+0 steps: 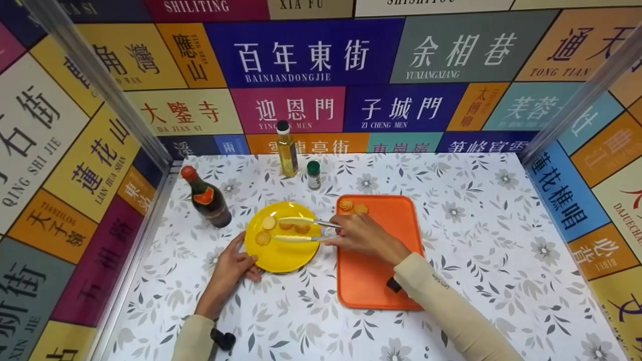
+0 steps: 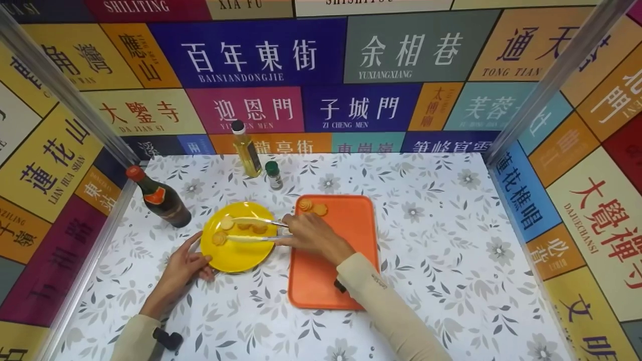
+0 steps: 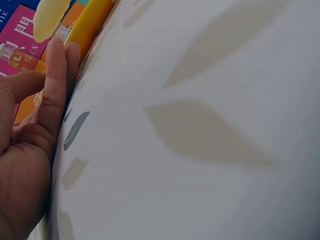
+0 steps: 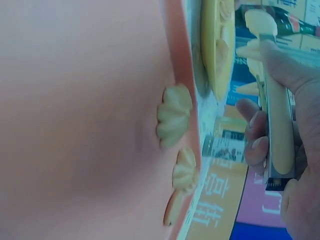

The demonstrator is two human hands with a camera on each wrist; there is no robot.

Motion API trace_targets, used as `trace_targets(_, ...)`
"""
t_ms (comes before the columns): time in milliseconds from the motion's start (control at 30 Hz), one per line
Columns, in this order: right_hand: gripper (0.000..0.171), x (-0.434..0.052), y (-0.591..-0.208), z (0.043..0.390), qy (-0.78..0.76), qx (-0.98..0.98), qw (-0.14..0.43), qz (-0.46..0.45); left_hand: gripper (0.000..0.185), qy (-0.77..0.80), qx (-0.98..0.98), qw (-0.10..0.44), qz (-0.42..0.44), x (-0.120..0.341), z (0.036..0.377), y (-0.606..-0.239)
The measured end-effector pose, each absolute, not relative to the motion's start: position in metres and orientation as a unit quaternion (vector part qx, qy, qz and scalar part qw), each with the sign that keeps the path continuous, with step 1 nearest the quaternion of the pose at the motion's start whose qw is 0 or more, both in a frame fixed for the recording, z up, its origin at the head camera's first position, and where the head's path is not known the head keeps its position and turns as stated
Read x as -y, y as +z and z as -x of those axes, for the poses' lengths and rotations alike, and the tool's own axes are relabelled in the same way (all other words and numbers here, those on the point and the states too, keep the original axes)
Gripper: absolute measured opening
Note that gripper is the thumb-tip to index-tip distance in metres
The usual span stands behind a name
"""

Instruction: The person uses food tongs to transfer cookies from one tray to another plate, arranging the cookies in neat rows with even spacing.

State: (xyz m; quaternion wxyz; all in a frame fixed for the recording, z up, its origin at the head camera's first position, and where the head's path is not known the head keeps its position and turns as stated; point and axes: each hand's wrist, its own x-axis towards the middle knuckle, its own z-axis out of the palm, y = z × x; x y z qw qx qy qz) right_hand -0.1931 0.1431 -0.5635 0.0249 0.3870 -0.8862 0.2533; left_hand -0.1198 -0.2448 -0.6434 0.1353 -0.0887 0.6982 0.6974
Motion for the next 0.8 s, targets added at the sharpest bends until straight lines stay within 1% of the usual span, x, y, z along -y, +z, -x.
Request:
trace_targets(233,0.045,-0.163,-0.561,0.192,0.263,0.886,0.048,-0.378,0.08,0.712,-0.689,0.124,0.064,0.246,0.118,-0.646)
trace_targets(467,0.047,-0.178,-0.558,0.19,0.28,0.898,0.037,-0.338,0.081,0.717,-0.684,0.124,0.059,0.247,0.119,-0.646)
trace_targets(600,0.049,-0.185,-0.558,0.189,0.285,0.898,0.042,-0.331,0.081,0.72,-0.68,0.125,0.06,0.247,0.118,-0.647)
trace_targets(800,0.047,-0.196,-0.56,0.187,0.283,0.901,0.06,-0.323,0.081,0.72,-0.68,0.126,0.064,0.246,0.119,-0.647)
